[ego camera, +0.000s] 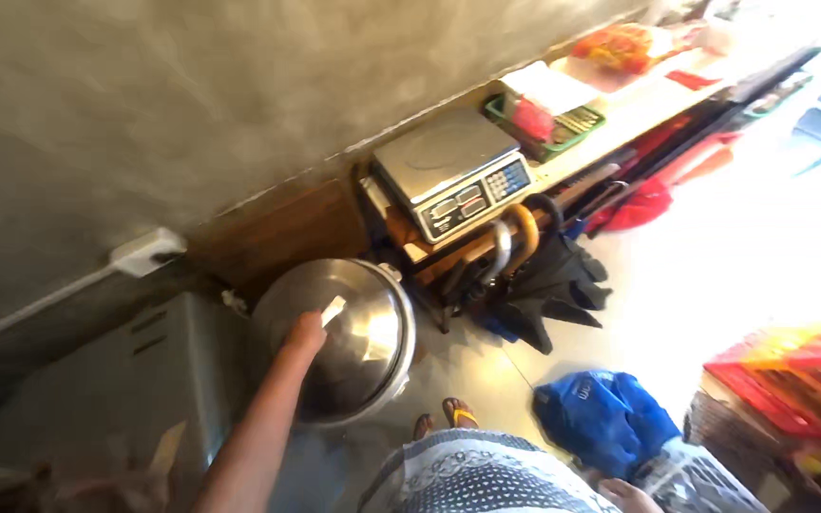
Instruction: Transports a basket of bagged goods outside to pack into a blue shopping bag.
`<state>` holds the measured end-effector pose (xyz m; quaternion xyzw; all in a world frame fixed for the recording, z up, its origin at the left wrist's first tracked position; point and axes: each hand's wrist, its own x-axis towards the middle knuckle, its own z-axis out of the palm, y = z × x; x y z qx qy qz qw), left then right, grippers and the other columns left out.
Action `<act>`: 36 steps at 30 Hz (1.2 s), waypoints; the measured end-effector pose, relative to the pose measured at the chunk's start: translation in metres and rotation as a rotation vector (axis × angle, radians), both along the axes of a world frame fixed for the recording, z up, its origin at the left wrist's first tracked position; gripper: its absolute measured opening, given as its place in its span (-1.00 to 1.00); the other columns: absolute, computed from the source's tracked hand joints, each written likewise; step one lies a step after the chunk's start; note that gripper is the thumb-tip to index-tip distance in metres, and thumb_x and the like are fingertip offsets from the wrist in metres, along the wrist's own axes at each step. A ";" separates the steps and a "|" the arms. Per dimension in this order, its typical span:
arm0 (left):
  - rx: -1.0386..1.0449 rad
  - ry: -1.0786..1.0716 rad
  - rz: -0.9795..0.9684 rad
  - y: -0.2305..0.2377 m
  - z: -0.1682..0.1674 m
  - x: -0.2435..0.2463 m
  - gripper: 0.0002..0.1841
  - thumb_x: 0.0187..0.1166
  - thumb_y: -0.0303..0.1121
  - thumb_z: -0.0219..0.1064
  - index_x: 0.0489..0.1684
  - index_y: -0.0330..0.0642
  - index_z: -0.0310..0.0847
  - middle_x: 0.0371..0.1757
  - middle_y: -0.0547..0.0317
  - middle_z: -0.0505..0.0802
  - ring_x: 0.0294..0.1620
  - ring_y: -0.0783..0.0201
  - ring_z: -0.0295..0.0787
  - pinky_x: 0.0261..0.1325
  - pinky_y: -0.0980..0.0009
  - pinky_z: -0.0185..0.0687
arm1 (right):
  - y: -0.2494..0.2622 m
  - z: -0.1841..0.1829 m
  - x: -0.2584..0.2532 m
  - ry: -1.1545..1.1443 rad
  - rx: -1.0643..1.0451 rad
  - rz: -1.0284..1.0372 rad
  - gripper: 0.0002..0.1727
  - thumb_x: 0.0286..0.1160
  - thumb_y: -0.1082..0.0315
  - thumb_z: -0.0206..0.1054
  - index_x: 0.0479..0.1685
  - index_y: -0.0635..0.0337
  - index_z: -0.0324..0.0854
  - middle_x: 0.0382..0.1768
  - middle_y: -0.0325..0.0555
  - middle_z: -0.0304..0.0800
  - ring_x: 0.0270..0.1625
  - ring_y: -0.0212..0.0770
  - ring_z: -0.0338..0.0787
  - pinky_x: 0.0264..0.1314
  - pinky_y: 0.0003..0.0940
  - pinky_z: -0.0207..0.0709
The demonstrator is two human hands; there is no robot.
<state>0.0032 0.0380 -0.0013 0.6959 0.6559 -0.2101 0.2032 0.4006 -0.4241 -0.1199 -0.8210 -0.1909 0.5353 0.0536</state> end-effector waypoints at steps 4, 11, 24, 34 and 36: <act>0.001 0.016 -0.112 0.008 -0.015 0.007 -0.50 0.58 -0.30 0.43 0.38 -0.50 0.56 0.29 -0.51 0.73 0.37 -0.42 0.67 0.41 -0.33 0.51 | -0.046 -0.033 -0.004 -0.004 -0.089 -0.146 -0.58 0.76 0.24 0.22 0.40 0.32 0.65 0.38 0.32 0.71 0.52 0.24 0.65 0.65 0.20 0.35; -0.038 0.019 -0.168 0.015 -0.023 0.013 -0.48 0.63 -0.29 0.40 0.39 -0.56 0.51 0.26 -0.62 0.71 0.36 -0.52 0.63 0.42 -0.39 0.45 | -0.136 -0.042 -0.031 0.020 -0.235 -0.338 -0.54 0.78 0.11 0.17 0.42 0.22 0.65 0.38 0.25 0.72 0.53 0.20 0.64 0.62 0.23 0.37; -0.234 -0.510 -0.816 -0.153 -0.064 0.210 -0.44 0.60 -0.39 0.38 0.57 -0.45 0.44 0.65 -0.41 0.48 0.70 -0.28 0.37 0.72 -0.12 0.30 | -0.177 -0.088 -0.018 0.172 -0.244 -0.502 -0.54 0.77 0.12 0.17 0.44 0.19 0.66 0.39 0.22 0.73 0.55 0.16 0.63 0.64 0.22 0.36; -0.709 -0.039 -1.138 -0.211 -0.064 0.411 -0.45 0.76 -0.20 0.23 0.67 -0.29 0.39 0.60 -0.26 0.60 0.62 -0.19 0.52 0.69 -0.13 0.33 | -0.191 -0.079 0.125 0.054 -0.049 -0.890 -0.59 0.78 0.22 0.20 0.46 0.23 0.62 0.40 0.20 0.72 0.50 0.12 0.67 0.61 0.12 0.41; -0.677 -0.006 -1.205 -0.212 -0.080 0.443 -0.44 0.75 -0.18 0.24 0.68 -0.26 0.39 0.58 -0.25 0.61 0.59 -0.19 0.55 0.66 -0.14 0.36 | -0.210 -0.080 0.135 0.028 -0.078 -0.942 -0.60 0.78 0.24 0.20 0.45 0.23 0.63 0.40 0.19 0.72 0.51 0.11 0.67 0.62 0.12 0.40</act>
